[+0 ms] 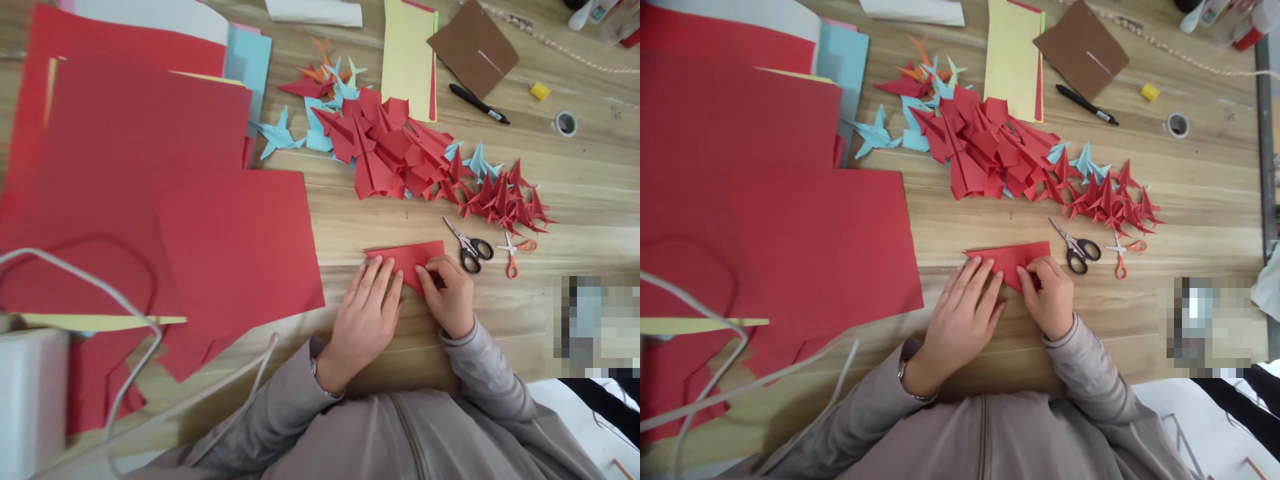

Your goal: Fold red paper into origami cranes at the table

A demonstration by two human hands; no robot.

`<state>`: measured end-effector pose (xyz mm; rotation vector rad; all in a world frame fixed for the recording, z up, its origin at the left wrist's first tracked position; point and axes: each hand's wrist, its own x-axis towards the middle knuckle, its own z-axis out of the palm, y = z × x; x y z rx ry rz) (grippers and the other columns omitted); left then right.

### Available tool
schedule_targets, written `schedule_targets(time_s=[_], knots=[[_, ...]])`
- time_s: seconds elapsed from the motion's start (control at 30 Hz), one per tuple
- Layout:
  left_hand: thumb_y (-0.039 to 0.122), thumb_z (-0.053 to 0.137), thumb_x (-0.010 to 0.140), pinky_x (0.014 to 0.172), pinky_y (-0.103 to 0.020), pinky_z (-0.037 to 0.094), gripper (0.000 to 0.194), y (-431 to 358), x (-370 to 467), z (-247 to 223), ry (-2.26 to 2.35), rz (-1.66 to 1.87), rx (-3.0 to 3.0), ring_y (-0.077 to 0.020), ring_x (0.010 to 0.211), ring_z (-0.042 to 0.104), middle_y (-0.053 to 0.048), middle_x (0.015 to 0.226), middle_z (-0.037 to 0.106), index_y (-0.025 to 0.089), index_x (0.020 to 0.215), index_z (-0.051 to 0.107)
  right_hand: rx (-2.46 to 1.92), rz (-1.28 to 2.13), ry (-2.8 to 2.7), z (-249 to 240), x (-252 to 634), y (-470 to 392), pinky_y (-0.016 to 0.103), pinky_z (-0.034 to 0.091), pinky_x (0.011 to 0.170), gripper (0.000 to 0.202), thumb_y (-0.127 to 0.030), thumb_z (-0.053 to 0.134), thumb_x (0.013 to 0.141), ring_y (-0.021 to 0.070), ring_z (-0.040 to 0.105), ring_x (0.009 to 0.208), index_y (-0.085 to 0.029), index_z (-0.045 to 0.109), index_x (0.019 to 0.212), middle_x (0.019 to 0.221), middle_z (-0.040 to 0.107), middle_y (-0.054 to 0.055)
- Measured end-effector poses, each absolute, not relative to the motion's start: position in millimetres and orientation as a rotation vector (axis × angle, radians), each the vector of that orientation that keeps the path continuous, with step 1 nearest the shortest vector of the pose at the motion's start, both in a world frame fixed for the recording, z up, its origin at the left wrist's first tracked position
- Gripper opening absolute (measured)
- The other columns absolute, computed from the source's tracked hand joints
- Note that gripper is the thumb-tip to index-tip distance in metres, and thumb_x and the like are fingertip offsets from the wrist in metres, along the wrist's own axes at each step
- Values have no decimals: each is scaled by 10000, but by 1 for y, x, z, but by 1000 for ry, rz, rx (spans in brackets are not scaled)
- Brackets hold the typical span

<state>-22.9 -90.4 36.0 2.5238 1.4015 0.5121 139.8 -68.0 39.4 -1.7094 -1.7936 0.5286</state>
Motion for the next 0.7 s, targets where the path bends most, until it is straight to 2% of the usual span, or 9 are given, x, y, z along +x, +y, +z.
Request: schedule_targets(time_s=[0.23,0.33,0.43,0.57,0.7], knots=[[247,446,865,1072,-516,282,481,-93,-21,35,1444,369,2454,-341,1339,270,-164,1401,396,67,1311,428,-1794,471,-1789,36,138,-69,235,436,555,155,-246,568,824,108,510,564,-181,536,687,627,561,3],[258,434,869,1081,-521,259,495,-93,-22,37,1448,341,2417,-334,1343,265,-137,1411,388,81,1330,414,-1847,495,-1706,33,138,-70,229,453,525,98,-273,589,809,98,517,514,-177,569,806,642,596,-4],[262,423,872,1083,-520,249,496,-92,-22,38,1447,323,2406,-325,1340,279,-129,1414,385,87,1336,410,-1842,520,-1704,32,139,-70,236,475,536,143,-275,577,815,102,529,516,-179,592,920,648,606,-6],[269,415,875,1089,-533,223,492,-91,-23,37,1439,317,2403,-319,1335,293,-125,1407,396,92,1334,415,-1769,508,-1814,36,140,-68,254,493,596,198,-237,525,848,128,569,609,-186,643,998,709,624,30],[273,417,872,1089,-540,216,496,-90,-23,37,1429,329,2389,-315,1334,298,-132,1394,416,102,1338,413,-1755,466,-1870,37,139,-68,257,489,588,244,-236,484,869,139,578,623,-191,662,1031,703,613,45]])
